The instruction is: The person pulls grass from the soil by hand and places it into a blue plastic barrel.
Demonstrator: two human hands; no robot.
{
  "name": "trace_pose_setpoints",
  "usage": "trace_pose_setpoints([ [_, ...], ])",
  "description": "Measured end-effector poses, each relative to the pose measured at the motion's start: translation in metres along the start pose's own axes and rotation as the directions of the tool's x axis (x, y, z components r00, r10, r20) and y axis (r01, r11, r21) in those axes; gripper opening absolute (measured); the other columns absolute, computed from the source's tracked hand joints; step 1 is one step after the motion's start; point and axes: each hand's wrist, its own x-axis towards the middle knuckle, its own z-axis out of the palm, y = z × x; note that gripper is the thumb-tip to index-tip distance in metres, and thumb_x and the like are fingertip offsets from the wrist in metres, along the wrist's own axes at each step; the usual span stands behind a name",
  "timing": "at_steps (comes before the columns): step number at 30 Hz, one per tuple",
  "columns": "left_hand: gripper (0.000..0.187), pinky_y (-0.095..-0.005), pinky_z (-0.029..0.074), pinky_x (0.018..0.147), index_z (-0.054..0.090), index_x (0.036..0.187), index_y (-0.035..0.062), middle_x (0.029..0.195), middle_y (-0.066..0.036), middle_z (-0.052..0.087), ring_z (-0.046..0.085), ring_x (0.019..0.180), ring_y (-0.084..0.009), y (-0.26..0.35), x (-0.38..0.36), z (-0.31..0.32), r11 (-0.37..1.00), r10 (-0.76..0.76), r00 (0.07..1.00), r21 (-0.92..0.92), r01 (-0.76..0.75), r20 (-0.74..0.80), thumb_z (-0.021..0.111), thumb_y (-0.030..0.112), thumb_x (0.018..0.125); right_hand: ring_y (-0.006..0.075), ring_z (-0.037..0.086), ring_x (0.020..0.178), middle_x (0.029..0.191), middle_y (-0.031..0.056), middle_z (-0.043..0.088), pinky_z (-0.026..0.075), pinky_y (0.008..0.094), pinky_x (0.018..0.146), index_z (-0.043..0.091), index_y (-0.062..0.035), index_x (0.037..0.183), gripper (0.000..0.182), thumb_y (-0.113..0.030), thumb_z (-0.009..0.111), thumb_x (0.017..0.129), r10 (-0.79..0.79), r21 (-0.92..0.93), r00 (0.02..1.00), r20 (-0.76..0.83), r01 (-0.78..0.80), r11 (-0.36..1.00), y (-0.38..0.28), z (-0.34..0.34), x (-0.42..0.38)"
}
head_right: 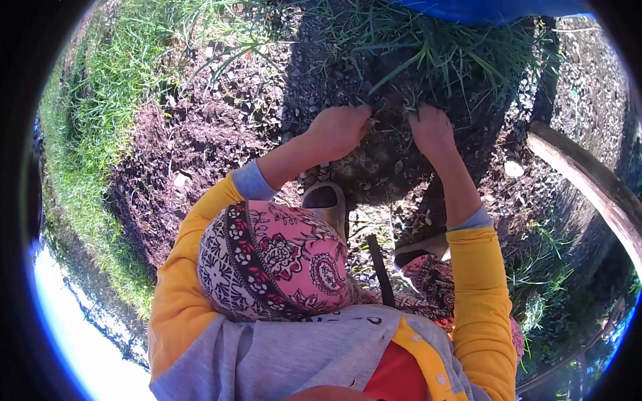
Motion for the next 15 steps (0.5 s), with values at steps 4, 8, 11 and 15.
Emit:
trace_pose_setpoints([
  [4, 0.02, -0.0452, 0.048, 0.062, 0.053, 0.095, 0.0032, 0.08, -0.018, 0.062, 0.061, 0.075, -0.0341, -0.016, 0.021, 0.001, 0.965, -0.095, 0.994, 0.25, 0.077, 0.062, 0.051, 0.018, 0.081, 0.0358, 0.058, 0.083, 0.082, 0.0209, 0.059, 0.045, 0.0446, 0.073, 0.058, -0.0004, 0.086, 0.033, -0.032, 0.048, 0.085, 0.187, -0.137, 0.94, 0.286, -0.153, 0.979, -0.014, -0.03, 0.0],
  [8, 0.021, -0.0428, 0.049, 0.061, 0.053, 0.097, 0.004, 0.083, -0.016, 0.063, 0.062, 0.076, -0.032, -0.041, 0.036, 0.018, 0.934, -0.13, 0.985, 0.348, 0.082, 0.118, 0.052, 0.018, 0.081, 0.032, 0.059, 0.086, 0.086, 0.0205, 0.06, 0.047, 0.0421, 0.073, 0.059, -0.0019, 0.09, 0.034, -0.034, 0.047, 0.086, 0.08, -0.203, 0.869, 0.489, 0.024, 0.979, -0.01, -0.027, 0.004],
  [11, 0.019, -0.0415, 0.049, 0.06, 0.054, 0.094, 0.0044, 0.08, -0.015, 0.062, 0.062, 0.077, -0.0313, -0.031, 0.022, 0.01, 0.96, -0.043, 0.997, 0.272, 0.06, -0.068, 0.053, 0.02, 0.082, 0.0316, 0.059, 0.088, 0.096, 0.0214, 0.058, 0.048, 0.0418, 0.074, 0.054, -0.0016, 0.098, 0.031, -0.028, 0.046, 0.085, -0.062, -0.189, 0.958, 0.278, 0.118, 0.975, -0.019, -0.016, 0.004],
  [15, 0.019, -0.0397, 0.049, 0.059, 0.054, 0.09, 0.0047, 0.078, -0.014, 0.062, 0.062, 0.074, -0.0301, -0.032, 0.008, 0.014, 0.955, -0.08, 0.993, 0.279, 0.103, -0.093, 0.052, 0.023, 0.083, 0.0326, 0.059, 0.087, 0.105, 0.0214, 0.054, 0.048, 0.0411, 0.072, 0.048, -0.0023, 0.105, 0.027, -0.019, 0.043, 0.085, -0.287, -0.277, 0.958, 0.015, 0.28, 0.919, -0.048, -0.004, 0.055],
])
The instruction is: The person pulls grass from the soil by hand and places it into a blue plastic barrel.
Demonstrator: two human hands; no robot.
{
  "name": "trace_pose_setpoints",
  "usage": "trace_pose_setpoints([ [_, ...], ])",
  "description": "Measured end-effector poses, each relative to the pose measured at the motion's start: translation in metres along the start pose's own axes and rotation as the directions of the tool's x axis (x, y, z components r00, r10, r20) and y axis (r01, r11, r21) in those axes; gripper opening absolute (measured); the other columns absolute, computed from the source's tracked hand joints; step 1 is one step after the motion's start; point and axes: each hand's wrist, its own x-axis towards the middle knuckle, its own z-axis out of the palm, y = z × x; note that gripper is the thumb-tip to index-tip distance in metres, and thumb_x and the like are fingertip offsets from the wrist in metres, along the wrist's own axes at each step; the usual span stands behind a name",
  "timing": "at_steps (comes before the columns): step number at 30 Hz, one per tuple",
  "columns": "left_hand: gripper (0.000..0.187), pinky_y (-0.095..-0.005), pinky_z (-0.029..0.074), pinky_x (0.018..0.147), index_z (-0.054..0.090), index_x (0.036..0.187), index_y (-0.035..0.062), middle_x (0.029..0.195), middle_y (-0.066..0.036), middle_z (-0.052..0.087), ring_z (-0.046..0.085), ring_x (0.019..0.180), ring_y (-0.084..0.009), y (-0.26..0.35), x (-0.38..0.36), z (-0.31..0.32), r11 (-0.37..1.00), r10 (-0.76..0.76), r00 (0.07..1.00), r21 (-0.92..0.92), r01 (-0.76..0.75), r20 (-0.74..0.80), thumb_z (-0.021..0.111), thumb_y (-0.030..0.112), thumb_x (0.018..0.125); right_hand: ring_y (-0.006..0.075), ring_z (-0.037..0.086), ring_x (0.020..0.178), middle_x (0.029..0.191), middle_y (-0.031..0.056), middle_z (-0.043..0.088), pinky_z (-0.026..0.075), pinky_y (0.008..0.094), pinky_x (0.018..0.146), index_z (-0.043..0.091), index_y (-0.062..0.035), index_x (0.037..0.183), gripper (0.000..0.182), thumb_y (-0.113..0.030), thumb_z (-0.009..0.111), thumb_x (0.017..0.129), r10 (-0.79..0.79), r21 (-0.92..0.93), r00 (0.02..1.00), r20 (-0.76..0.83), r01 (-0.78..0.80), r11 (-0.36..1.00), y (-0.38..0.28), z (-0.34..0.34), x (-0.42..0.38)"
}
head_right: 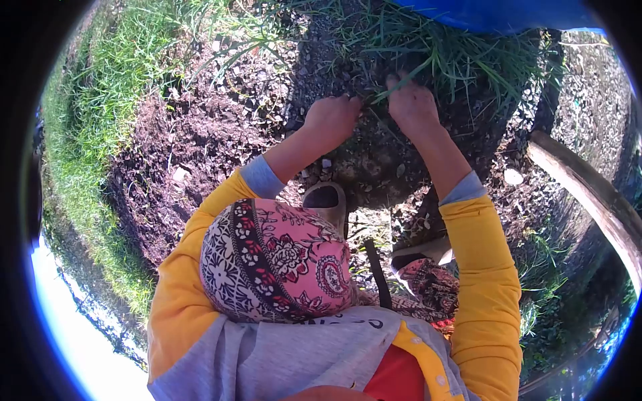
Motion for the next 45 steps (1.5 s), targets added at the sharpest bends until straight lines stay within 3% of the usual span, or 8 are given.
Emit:
trace_pose_setpoints([
  [3, 0.019, -0.0384, 0.049, 0.057, 0.053, 0.087, 0.0048, 0.078, -0.014, 0.061, 0.062, 0.073, -0.0293, 0.001, -0.02, -0.001, 0.999, -0.01, 0.998, -0.042, 0.013, 0.054, 0.052, 0.024, 0.083, 0.0305, 0.061, 0.08, 0.097, 0.0186, 0.057, 0.049, 0.0416, 0.066, 0.05, -0.0025, 0.102, 0.024, -0.013, 0.04, 0.084, -0.098, 0.036, 0.995, -0.023, 0.098, 0.994, -0.021, -0.008, 0.05],
  [6, 0.02, -0.0382, 0.048, 0.058, 0.053, 0.086, 0.0044, 0.077, -0.014, 0.06, 0.062, 0.071, -0.029, -0.004, -0.038, 0.004, 0.997, 0.002, 1.0, -0.078, 0.0, 0.03, 0.052, 0.024, 0.084, 0.0271, 0.062, 0.074, 0.084, 0.0145, 0.06, 0.049, 0.0432, 0.061, 0.056, -0.0033, 0.092, 0.02, -0.013, 0.041, 0.083, -0.137, -0.13, 0.988, -0.077, 0.127, 0.983, -0.025, 0.009, 0.087],
  [12, 0.018, -0.0375, 0.049, 0.059, 0.056, 0.088, 0.0044, 0.077, -0.012, 0.062, 0.063, 0.072, -0.0281, -0.015, -0.042, -0.002, 0.997, -0.029, 0.999, -0.067, 0.028, -0.015, 0.049, 0.02, 0.085, 0.0251, 0.063, 0.072, 0.072, 0.0137, 0.063, 0.05, 0.0428, 0.063, 0.062, -0.0069, 0.069, 0.024, -0.018, 0.045, 0.081, 0.069, -0.108, 0.994, -0.085, -0.078, 0.991, -0.007, 0.037, 0.11],
  [18, 0.017, -0.0379, 0.049, 0.06, 0.054, 0.088, 0.005, 0.078, -0.011, 0.06, 0.062, 0.072, -0.0282, -0.016, -0.025, -0.013, 0.997, 0.068, 0.997, -0.027, -0.069, -0.035, 0.051, 0.021, 0.084, 0.0323, 0.061, 0.085, 0.087, 0.018, 0.063, 0.048, 0.042, 0.075, 0.064, -0.003, 0.087, 0.026, -0.019, 0.045, 0.079, 0.156, 0.05, 0.942, 0.296, -0.178, 0.983, -0.002, 0.012, 0.112],
  [24, 0.02, -0.0364, 0.049, 0.061, 0.054, 0.095, 0.0063, 0.083, -0.01, 0.055, 0.06, 0.075, -0.0272, -0.023, -0.004, 0.001, 0.974, 0.223, 0.966, 0.061, -0.217, -0.131, 0.054, 0.016, 0.078, 0.0358, 0.059, 0.083, 0.085, 0.02, 0.062, 0.048, 0.044, 0.074, 0.062, -0.0015, 0.085, 0.023, -0.022, 0.053, 0.078, 0.291, 0.206, 0.936, 0.2, -0.33, 0.921, -0.002, -0.005, 0.085],
  [31, 0.035, -0.0346, 0.051, 0.067, 0.051, 0.108, 0.0066, 0.099, -0.012, 0.049, 0.059, 0.08, -0.0254, -0.031, 0.048, -0.018, 0.933, 0.33, 0.913, 0.228, -0.278, -0.24, 0.055, 0.009, 0.073, 0.0327, 0.06, 0.077, 0.08, 0.0153, 0.061, 0.048, 0.0418, 0.069, 0.058, -0.004, 0.089, 0.024, -0.025, 0.057, 0.078, 0.346, 0.071, 0.937, 0.05, -0.349, 0.934, 0.037, 0.004, -0.025],
  [40, 0.024, -0.0353, 0.052, 0.064, 0.057, 0.097, 0.0001, 0.103, -0.015, 0.055, 0.059, 0.083, -0.027, -0.051, 0.114, -0.018, 0.896, 0.121, 0.922, 0.441, 0.058, -0.368, 0.052, 0.014, 0.078, 0.0315, 0.057, 0.086, 0.09, 0.0143, 0.06, 0.046, 0.042, 0.075, 0.055, -0.0031, 0.102, 0.031, -0.024, 0.055, 0.079, 0.401, 0.088, 0.903, 0.155, -0.417, 0.905, 0.02, 0.031, -0.095],
  [45, 0.021, -0.0364, 0.052, 0.069, 0.059, 0.095, 0.0024, 0.092, -0.014, 0.063, 0.062, 0.087, -0.0279, -0.048, 0.123, -0.032, 0.956, -0.085, 0.982, 0.263, 0.127, -0.166, 0.046, 0.012, 0.081, 0.0334, 0.057, 0.084, 0.088, 0.0155, 0.06, 0.045, 0.0432, 0.075, 0.056, -0.0032, 0.101, 0.03, -0.024, 0.055, 0.079, 0.404, 0.153, 0.902, 0.148, -0.425, 0.892, 0.01, 0.025, -0.073],
])
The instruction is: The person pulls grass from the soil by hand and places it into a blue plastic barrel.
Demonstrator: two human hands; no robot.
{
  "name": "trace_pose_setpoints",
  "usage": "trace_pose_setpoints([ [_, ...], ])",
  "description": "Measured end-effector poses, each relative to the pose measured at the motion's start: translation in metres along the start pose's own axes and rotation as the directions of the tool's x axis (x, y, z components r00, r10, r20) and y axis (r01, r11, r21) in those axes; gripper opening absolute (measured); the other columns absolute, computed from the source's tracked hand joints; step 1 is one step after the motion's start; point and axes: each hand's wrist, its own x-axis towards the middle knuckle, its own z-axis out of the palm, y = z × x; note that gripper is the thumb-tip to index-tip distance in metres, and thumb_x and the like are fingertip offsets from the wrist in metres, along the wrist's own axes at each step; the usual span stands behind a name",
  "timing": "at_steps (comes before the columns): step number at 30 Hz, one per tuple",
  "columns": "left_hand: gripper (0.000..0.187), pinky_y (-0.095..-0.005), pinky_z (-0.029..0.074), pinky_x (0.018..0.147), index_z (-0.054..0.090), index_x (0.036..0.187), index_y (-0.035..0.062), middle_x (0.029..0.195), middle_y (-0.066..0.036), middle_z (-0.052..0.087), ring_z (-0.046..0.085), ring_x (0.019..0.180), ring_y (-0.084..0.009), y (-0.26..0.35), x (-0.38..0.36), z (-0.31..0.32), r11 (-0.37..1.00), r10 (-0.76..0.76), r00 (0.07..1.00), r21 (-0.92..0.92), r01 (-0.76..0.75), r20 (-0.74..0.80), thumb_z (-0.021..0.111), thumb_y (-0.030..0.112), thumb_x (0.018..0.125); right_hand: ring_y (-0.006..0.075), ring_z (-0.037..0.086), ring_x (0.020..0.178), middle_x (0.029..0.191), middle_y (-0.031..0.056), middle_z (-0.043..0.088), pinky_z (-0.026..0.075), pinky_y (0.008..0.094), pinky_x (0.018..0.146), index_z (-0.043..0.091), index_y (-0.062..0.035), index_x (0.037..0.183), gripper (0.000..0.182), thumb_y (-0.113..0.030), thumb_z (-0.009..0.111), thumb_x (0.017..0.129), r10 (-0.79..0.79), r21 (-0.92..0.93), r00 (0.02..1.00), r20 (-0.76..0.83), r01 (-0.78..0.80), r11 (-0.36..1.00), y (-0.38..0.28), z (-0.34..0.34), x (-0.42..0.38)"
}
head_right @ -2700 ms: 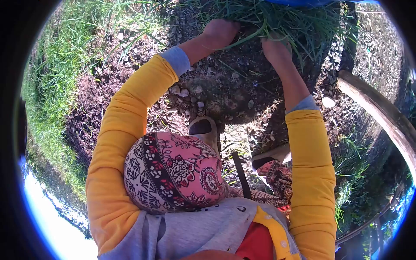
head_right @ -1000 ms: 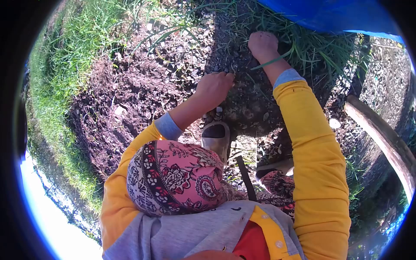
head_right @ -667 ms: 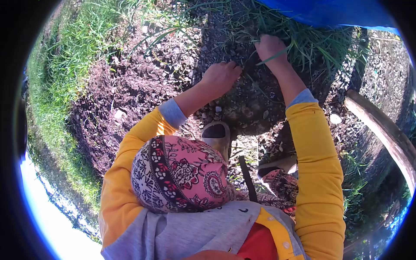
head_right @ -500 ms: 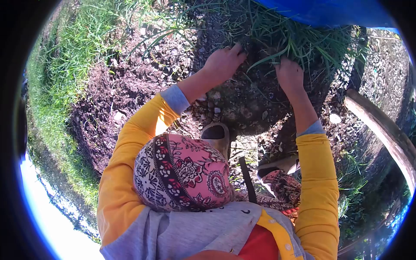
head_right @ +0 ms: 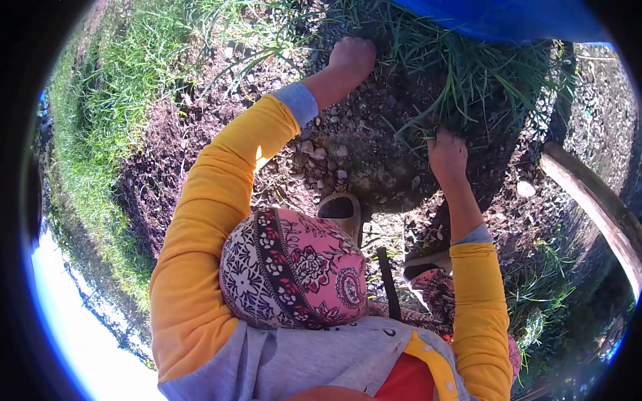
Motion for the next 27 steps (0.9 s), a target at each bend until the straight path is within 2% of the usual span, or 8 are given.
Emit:
trace_pose_setpoints([
  [4, 0.021, -0.0393, 0.052, 0.071, 0.06, 0.094, 0.0039, 0.094, -0.016, 0.063, 0.062, 0.088, -0.03, -0.009, 0.001, 0.002, 0.99, 0.035, 0.993, -0.142, -0.02, 0.108, 0.045, 0.01, 0.082, 0.035, 0.057, 0.081, 0.085, 0.0171, 0.06, 0.045, 0.0445, 0.073, 0.056, -0.0029, 0.098, 0.028, -0.024, 0.054, 0.08, -0.01, 0.035, 0.999, -0.033, 0.011, 0.999, -0.011, -0.009, 0.006],
  [10, 0.018, -0.0423, 0.051, 0.069, 0.058, 0.091, 0.0037, 0.087, -0.017, 0.063, 0.062, 0.083, -0.033, -0.011, -0.02, -0.009, 0.982, 0.121, 0.989, -0.154, -0.108, 0.079, 0.044, 0.008, 0.081, 0.0359, 0.057, 0.079, 0.084, 0.018, 0.059, 0.046, 0.0446, 0.071, 0.055, -0.0016, 0.096, 0.027, -0.023, 0.053, 0.081, -0.021, 0.05, 0.989, -0.149, 0.029, 0.998, 0.007, 0.004, -0.004],
  [13, 0.015, -0.042, 0.05, 0.067, 0.055, 0.089, 0.0032, 0.083, -0.017, 0.063, 0.062, 0.078, -0.0331, -0.002, -0.057, -0.005, 0.964, 0.174, 0.981, -0.218, -0.151, 0.091, 0.046, 0.008, 0.079, 0.0361, 0.057, 0.08, 0.084, 0.0183, 0.059, 0.045, 0.0446, 0.073, 0.055, -0.0011, 0.097, 0.026, -0.022, 0.052, 0.081, 0.048, 0.06, 0.996, -0.074, -0.043, 0.997, 0.022, 0.01, -0.009],
  [16, 0.013, -0.0401, 0.051, 0.064, 0.052, 0.089, 0.0032, 0.078, -0.015, 0.063, 0.062, 0.074, -0.0321, 0.022, -0.109, -0.003, 0.933, 0.29, 0.95, -0.254, -0.255, 0.114, 0.048, 0.008, 0.077, 0.0362, 0.056, 0.082, 0.085, 0.0185, 0.059, 0.045, 0.0443, 0.074, 0.055, -0.0009, 0.098, 0.027, -0.022, 0.052, 0.081, -0.033, 0.041, 0.976, -0.216, 0.043, 0.998, 0.032, 0.02, -0.018],
  [18, 0.016, -0.0394, 0.051, 0.064, 0.051, 0.092, 0.0027, 0.076, -0.015, 0.062, 0.063, 0.073, -0.0315, 0.032, -0.127, 0.004, 0.902, 0.376, 0.925, -0.249, -0.352, 0.055, 0.05, 0.008, 0.077, 0.0362, 0.056, 0.083, 0.087, 0.0187, 0.059, 0.045, 0.0443, 0.076, 0.055, -0.0008, 0.1, 0.028, -0.022, 0.051, 0.081, 0.021, 0.061, 0.994, -0.11, -0.015, 0.998, 0.028, 0.014, -0.017],
  [21, 0.021, -0.0394, 0.051, 0.064, 0.049, 0.097, 0.0011, 0.075, -0.013, 0.062, 0.063, 0.074, -0.03, 0.024, -0.103, 0.004, 0.936, 0.258, 0.961, -0.22, -0.274, -0.095, 0.05, 0.009, 0.077, 0.0362, 0.056, 0.086, 0.09, 0.0188, 0.059, 0.044, 0.0445, 0.078, 0.054, -0.0011, 0.104, 0.031, -0.023, 0.051, 0.081, 0.049, 0.081, 0.999, -0.021, -0.047, 0.996, 0.019, 0.002, -0.011],
  [24, 0.024, -0.039, 0.052, 0.065, 0.047, 0.101, 0.0005, 0.079, -0.013, 0.064, 0.064, 0.077, -0.0295, 0.021, -0.068, -0.011, 0.991, -0.03, 0.998, -0.13, 0.023, -0.053, 0.05, 0.01, 0.079, 0.0362, 0.054, 0.09, 0.095, 0.0189, 0.058, 0.044, 0.0446, 0.08, 0.052, -0.0024, 0.107, 0.034, -0.024, 0.052, 0.081, 0.016, 0.082, 0.999, -0.044, -0.013, 0.997, 0.015, 0.009, -0.007],
  [27, 0.022, -0.0389, 0.052, 0.066, 0.051, 0.1, 0.0009, 0.083, -0.015, 0.065, 0.064, 0.08, -0.0298, 0.013, -0.046, -0.011, 0.965, -0.151, 0.988, -0.214, 0.151, 0.017, 0.05, 0.013, 0.081, 0.0363, 0.053, 0.093, 0.099, 0.0188, 0.056, 0.043, 0.0443, 0.081, 0.051, -0.0042, 0.109, 0.036, -0.025, 0.053, 0.08, 0.026, 0.088, 0.998, -0.055, -0.021, 0.996, 0.01, 0.009, -0.002],
])
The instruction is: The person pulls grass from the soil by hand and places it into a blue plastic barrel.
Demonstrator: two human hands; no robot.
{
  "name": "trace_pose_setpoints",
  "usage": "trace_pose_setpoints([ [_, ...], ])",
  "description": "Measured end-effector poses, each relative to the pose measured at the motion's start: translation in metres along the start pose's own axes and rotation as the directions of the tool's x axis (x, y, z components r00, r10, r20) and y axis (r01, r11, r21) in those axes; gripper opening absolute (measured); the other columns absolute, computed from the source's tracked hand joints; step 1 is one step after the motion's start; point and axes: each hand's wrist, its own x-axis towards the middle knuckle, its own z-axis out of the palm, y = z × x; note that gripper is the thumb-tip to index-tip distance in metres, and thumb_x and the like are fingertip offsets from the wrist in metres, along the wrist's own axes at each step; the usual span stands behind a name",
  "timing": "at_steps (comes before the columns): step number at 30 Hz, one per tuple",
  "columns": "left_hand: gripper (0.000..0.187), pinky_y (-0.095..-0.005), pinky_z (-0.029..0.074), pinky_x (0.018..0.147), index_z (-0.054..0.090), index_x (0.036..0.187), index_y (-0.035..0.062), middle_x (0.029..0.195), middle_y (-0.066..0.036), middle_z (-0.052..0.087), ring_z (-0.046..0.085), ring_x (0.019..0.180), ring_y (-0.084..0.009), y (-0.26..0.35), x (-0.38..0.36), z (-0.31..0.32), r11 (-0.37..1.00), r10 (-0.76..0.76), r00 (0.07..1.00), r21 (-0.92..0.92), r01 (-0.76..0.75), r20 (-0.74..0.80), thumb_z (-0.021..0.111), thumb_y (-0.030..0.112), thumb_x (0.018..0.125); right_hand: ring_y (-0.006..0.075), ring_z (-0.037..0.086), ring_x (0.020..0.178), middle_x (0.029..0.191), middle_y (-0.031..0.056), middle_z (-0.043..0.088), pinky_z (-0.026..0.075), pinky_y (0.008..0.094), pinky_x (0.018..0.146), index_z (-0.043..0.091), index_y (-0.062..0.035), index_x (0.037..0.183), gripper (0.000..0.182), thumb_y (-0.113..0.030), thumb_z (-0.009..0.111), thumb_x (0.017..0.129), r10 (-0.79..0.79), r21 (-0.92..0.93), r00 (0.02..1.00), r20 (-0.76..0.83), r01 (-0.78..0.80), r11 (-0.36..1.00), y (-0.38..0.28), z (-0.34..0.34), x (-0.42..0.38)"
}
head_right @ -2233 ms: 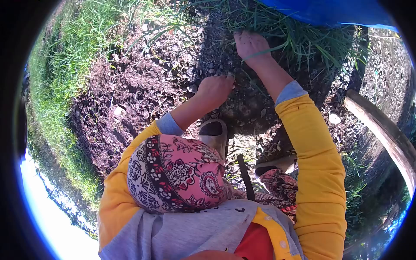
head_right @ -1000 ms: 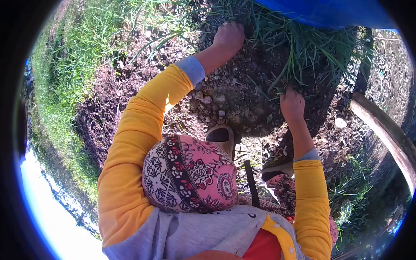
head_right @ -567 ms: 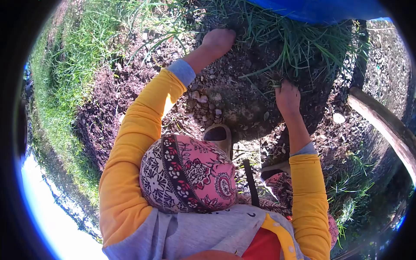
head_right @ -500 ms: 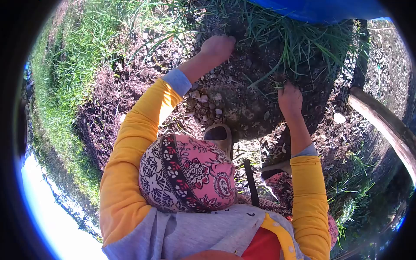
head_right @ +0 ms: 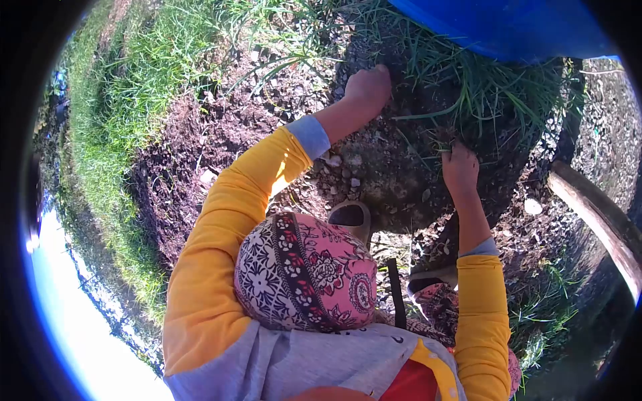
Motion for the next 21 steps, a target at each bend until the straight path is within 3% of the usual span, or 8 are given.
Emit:
trace_pose_setpoints([
  [3, 0.023, -0.0391, 0.052, 0.068, 0.056, 0.098, 0.0009, 0.089, -0.016, 0.065, 0.064, 0.083, -0.0297, -0.005, 0.013, -0.002, 0.997, -0.075, 0.988, 0.007, 0.075, 0.135, 0.049, 0.017, 0.082, 0.0363, 0.052, 0.095, 0.102, 0.0193, 0.056, 0.043, 0.0444, 0.082, 0.051, -0.0053, 0.109, 0.036, -0.025, 0.054, 0.08, 0.013, 0.04, 1.0, 0.018, -0.013, 0.999, -0.002, -0.004, 0.003],
  [9, 0.021, -0.038, 0.051, 0.069, 0.066, 0.087, 0.0051, 0.087, -0.013, 0.066, 0.064, 0.085, -0.027, -0.02, 0.03, 0.008, 0.99, 0.085, 0.972, 0.092, -0.107, 0.218, 0.049, 0.017, 0.08, 0.0389, 0.055, 0.085, 0.09, 0.0224, 0.058, 0.044, 0.0464, 0.075, 0.054, -0.0019, 0.101, 0.029, -0.021, 0.054, 0.08, 0.061, 0.111, 0.996, 0.062, -0.067, 0.992, -0.009, -0.015, -0.003],
  [13, 0.02, -0.0394, 0.051, 0.069, 0.063, 0.09, 0.0051, 0.087, -0.015, 0.065, 0.063, 0.083, -0.0293, -0.034, 0.028, 0.017, 0.985, 0.141, 0.974, 0.072, -0.156, 0.174, 0.048, 0.014, 0.08, 0.0419, 0.055, 0.077, 0.08, 0.0232, 0.059, 0.044, 0.0475, 0.071, 0.055, 0.0006, 0.096, 0.026, -0.02, 0.053, 0.08, 0.083, 0.22, 0.996, 0.034, -0.089, 0.971, -0.015, -0.018, -0.002],
  [20, 0.017, -0.0428, 0.049, 0.063, 0.057, 0.086, 0.0048, 0.076, -0.017, 0.063, 0.062, 0.073, -0.0336, -0.028, -0.026, 0.035, 0.971, 0.233, 0.963, -0.089, -0.223, 0.137, 0.051, 0.019, 0.079, 0.039, 0.056, 0.078, 0.083, 0.0216, 0.059, 0.045, 0.0453, 0.069, 0.056, -0.0003, 0.094, 0.024, -0.018, 0.054, 0.078, -0.024, 0.154, 0.996, -0.082, 0.036, 0.987, -0.021, -0.003, 0.005],
  [21, 0.017, -0.0427, 0.049, 0.063, 0.057, 0.087, 0.0052, 0.074, -0.016, 0.062, 0.062, 0.072, -0.0338, -0.022, -0.041, 0.032, 0.963, 0.263, 0.943, -0.112, -0.245, 0.202, 0.051, 0.02, 0.079, 0.0377, 0.057, 0.078, 0.083, 0.0206, 0.06, 0.045, 0.0445, 0.068, 0.056, -0.0009, 0.095, 0.024, -0.018, 0.055, 0.077, -0.072, 0.118, 0.993, -0.089, 0.083, 0.99, -0.022, 0.001, 0.007],
])
